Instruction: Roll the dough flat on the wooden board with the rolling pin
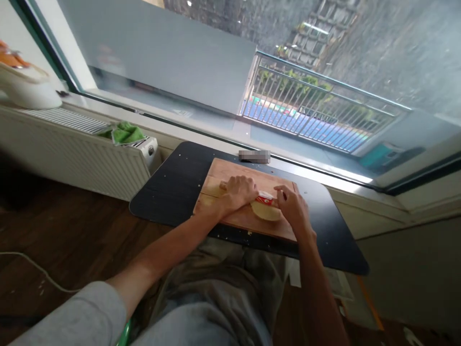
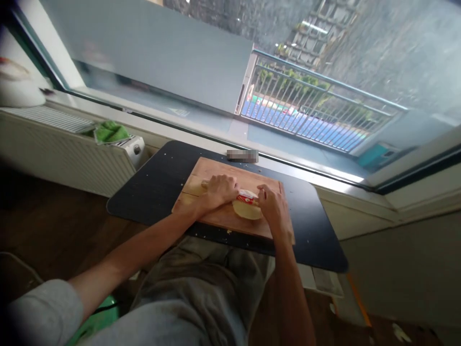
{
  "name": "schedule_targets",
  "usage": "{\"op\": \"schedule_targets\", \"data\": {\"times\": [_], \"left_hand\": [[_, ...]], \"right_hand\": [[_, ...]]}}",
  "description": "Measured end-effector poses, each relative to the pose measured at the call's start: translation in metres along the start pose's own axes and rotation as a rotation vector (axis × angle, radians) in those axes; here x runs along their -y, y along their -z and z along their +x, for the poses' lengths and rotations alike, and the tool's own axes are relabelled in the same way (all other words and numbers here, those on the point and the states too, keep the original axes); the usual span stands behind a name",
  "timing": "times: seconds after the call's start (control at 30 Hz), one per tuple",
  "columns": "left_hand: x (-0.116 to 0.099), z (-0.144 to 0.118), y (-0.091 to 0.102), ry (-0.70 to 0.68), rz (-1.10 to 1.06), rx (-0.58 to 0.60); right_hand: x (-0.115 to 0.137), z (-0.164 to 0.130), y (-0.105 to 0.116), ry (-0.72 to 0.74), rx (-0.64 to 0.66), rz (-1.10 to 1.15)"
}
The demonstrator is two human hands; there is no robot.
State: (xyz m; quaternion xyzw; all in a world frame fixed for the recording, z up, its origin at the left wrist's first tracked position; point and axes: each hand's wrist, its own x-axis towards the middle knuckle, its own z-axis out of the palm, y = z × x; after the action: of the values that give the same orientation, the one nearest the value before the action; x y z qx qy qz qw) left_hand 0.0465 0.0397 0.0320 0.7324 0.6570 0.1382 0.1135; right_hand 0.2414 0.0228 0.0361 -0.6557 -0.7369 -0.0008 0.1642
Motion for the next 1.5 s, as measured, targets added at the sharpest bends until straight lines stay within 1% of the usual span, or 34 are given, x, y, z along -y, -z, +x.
{"op": "schedule_targets", "data": {"times": [0.07,0.13,0.2,0.3,0.43,0.5,0.57,0.63,0.67,0.77,0.83,0.97,1.03,1.1,1.17,1.23,1.37,1.5], "left_hand": [[-0.001,0.0,0.003,0.021,-0.024,0.007],[0.001,-0.002,0.008,-0.011,-0.042,0.024],[0.008,-0.006,0.014,-0.011,-0.033,0.024],[0.021,-0.014,0.019,-0.002,0.03,-0.072],[0.029,-0.022,0.017,0.018,0.077,-0.128],[0.027,-0.023,0.015,0.021,0.087,-0.155],[0.023,-0.023,0.013,0.007,0.094,-0.176],[0.019,-0.021,0.011,-0.013,0.114,-0.166],[0.018,-0.021,0.009,-0.025,0.131,-0.151],[0.018,-0.022,0.004,-0.039,0.194,-0.108],[0.021,-0.024,0.001,-0.053,0.242,-0.077],[0.022,-0.03,-0.001,-0.05,0.293,-0.056],[0.021,-0.032,0.0,-0.075,0.303,-0.071],[0.019,-0.033,0.001,-0.116,0.313,-0.118],[0.018,-0.033,0.001,-0.134,0.311,-0.174],[0.018,-0.033,0.0,-0.128,0.293,-0.204],[0.019,-0.03,-0.001,-0.131,0.246,-0.226],[0.021,-0.022,-0.001,-0.113,0.214,-0.208]], "right_hand": [[0.005,0.007,0.003,0.042,0.056,-0.084],[0.008,0.008,0.003,0.025,0.097,-0.167],[0.009,0.006,0.002,0.004,0.115,-0.215],[0.007,0.003,0.0,-0.017,0.107,-0.233],[0.002,0.003,0.003,0.068,0.099,-0.207],[-0.001,0.003,0.006,0.088,0.073,-0.198],[-0.004,0.001,0.008,0.061,0.025,-0.186],[-0.007,-0.003,0.008,0.024,0.01,-0.175],[-0.008,-0.006,0.007,0.019,0.023,-0.172],[-0.009,-0.012,0.0,0.046,0.058,-0.163],[-0.009,-0.015,-0.005,0.06,0.033,-0.151],[-0.013,-0.021,-0.016,0.074,-0.022,-0.166],[-0.015,-0.023,-0.02,0.087,-0.036,-0.179],[-0.015,-0.022,-0.021,0.073,-0.034,-0.177],[-0.013,-0.019,-0.019,0.02,-0.02,-0.154],[-0.009,-0.015,-0.015,-0.028,-0.006,-0.126],[-0.005,-0.01,-0.008,-0.031,0.006,-0.119],[-0.005,-0.006,-0.008,-0.013,-0.001,-0.124]]}}
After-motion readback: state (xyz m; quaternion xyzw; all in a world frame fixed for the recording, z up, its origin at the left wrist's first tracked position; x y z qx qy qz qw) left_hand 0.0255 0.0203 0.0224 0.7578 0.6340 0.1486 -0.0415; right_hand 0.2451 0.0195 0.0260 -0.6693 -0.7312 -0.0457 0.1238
